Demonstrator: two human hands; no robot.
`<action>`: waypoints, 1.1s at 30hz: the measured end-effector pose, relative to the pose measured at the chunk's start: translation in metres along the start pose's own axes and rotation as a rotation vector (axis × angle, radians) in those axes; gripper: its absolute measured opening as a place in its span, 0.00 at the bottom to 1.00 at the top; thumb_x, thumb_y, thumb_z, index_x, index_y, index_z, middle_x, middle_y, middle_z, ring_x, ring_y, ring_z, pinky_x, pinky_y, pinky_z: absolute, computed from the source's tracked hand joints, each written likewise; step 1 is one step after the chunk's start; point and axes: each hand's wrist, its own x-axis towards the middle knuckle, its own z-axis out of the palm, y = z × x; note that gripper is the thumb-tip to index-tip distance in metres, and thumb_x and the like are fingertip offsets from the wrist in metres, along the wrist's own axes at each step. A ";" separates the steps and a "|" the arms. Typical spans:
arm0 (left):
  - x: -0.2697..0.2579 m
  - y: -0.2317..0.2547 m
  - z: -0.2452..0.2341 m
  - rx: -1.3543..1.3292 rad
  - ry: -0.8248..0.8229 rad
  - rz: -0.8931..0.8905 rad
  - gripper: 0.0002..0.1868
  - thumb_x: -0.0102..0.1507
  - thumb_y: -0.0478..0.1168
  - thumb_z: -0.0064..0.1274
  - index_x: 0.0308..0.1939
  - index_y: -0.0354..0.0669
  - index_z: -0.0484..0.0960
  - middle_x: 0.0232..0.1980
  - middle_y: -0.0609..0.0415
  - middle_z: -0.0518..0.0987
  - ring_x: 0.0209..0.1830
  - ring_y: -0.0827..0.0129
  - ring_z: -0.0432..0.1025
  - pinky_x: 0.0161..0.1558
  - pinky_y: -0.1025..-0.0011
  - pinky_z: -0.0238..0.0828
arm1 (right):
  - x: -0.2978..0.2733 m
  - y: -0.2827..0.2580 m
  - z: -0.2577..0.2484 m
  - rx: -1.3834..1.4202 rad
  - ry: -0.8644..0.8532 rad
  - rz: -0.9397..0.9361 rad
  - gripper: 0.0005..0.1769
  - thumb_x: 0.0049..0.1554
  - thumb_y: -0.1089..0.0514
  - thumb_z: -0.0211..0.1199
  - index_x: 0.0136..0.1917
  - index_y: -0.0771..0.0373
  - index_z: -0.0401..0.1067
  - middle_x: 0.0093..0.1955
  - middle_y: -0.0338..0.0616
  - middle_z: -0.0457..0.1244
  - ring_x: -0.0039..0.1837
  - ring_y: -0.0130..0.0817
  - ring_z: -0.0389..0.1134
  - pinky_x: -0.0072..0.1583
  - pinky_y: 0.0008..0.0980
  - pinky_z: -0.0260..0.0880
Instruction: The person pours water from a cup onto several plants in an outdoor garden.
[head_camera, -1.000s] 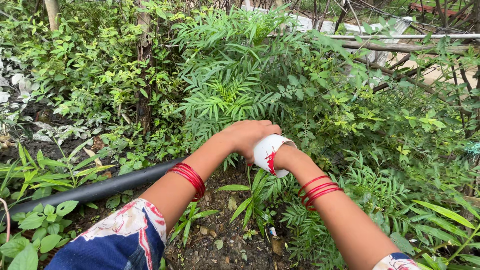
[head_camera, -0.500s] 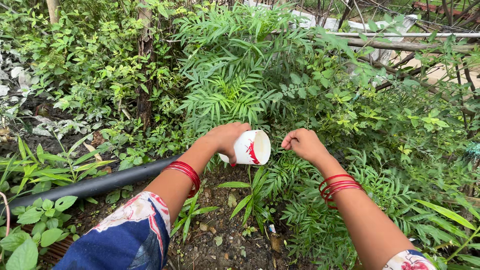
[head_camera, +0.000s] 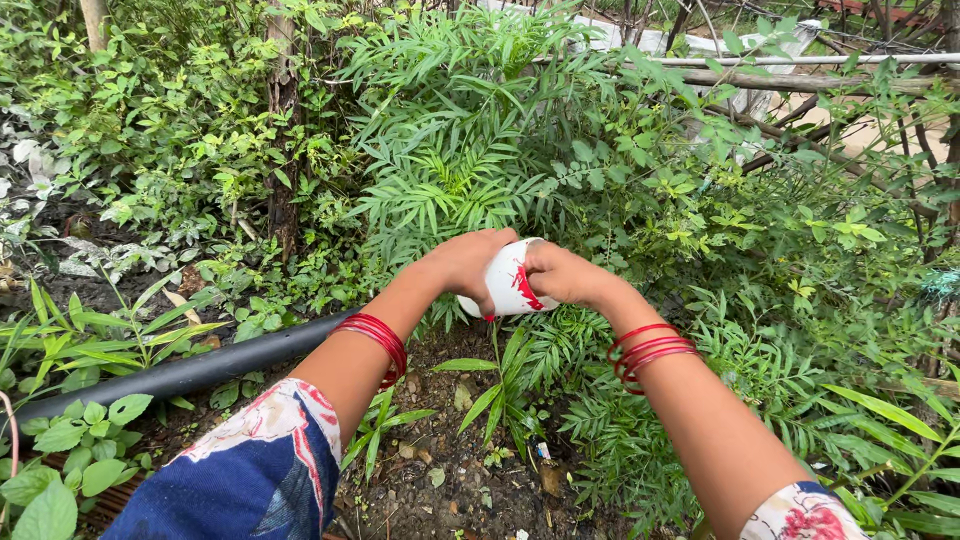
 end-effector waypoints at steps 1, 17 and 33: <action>0.004 0.004 -0.002 0.017 0.018 0.057 0.54 0.29 0.43 0.77 0.58 0.48 0.70 0.53 0.49 0.77 0.56 0.52 0.73 0.56 0.60 0.73 | 0.002 -0.002 0.007 -0.100 -0.057 -0.009 0.19 0.50 0.63 0.58 0.55 0.62 0.76 0.51 0.39 0.72 0.54 0.31 0.71 0.58 0.34 0.72; -0.007 0.021 -0.013 0.055 0.004 0.055 0.53 0.32 0.43 0.76 0.60 0.54 0.69 0.55 0.54 0.77 0.56 0.54 0.74 0.53 0.57 0.74 | 0.018 0.015 0.025 -0.302 0.035 -0.078 0.28 0.43 0.54 0.74 0.58 0.58 0.76 0.57 0.42 0.70 0.59 0.36 0.70 0.60 0.37 0.69; -0.019 -0.005 -0.012 0.155 -0.082 -0.323 0.54 0.33 0.45 0.79 0.60 0.52 0.66 0.57 0.51 0.76 0.59 0.52 0.73 0.56 0.52 0.72 | -0.069 0.028 -0.060 -0.253 0.552 0.396 0.19 0.56 0.68 0.55 0.55 0.60 0.82 0.44 0.48 0.73 0.44 0.34 0.72 0.52 0.31 0.72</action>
